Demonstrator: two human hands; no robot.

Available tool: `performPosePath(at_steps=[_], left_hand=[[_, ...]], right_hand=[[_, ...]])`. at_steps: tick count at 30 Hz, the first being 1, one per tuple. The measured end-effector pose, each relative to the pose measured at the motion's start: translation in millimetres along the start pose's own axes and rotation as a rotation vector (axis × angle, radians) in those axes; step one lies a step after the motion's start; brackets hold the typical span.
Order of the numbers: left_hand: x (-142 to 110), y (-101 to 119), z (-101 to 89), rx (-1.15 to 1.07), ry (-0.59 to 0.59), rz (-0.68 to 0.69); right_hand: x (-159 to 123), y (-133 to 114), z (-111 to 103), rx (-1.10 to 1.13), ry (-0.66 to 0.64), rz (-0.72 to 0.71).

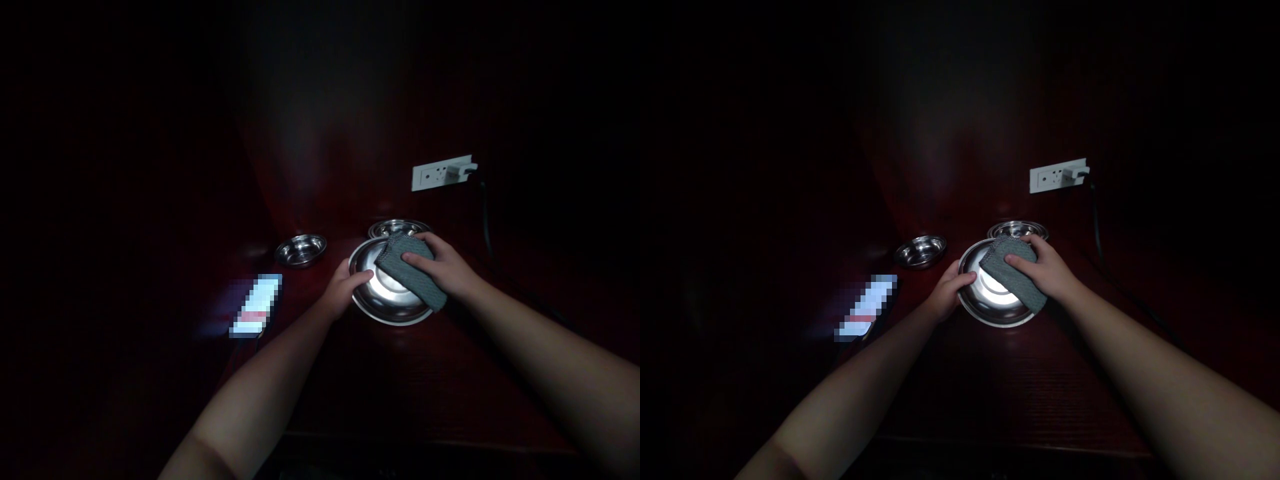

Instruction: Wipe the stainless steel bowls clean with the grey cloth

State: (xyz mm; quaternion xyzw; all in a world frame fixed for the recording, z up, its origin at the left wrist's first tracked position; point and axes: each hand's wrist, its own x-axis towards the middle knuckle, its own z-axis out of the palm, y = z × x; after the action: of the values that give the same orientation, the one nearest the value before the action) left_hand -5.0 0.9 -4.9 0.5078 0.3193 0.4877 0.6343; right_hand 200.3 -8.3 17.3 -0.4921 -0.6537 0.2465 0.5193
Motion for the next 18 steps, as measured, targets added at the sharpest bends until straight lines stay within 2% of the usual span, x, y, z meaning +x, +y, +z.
performPosePath(at_steps=[18], left_hand=[[-1.3, -0.4, 0.4, -0.003, -0.015, -0.044]], right_hand=[[-0.4, -1.3, 0.1, 0.016, -0.042, 0.035]])
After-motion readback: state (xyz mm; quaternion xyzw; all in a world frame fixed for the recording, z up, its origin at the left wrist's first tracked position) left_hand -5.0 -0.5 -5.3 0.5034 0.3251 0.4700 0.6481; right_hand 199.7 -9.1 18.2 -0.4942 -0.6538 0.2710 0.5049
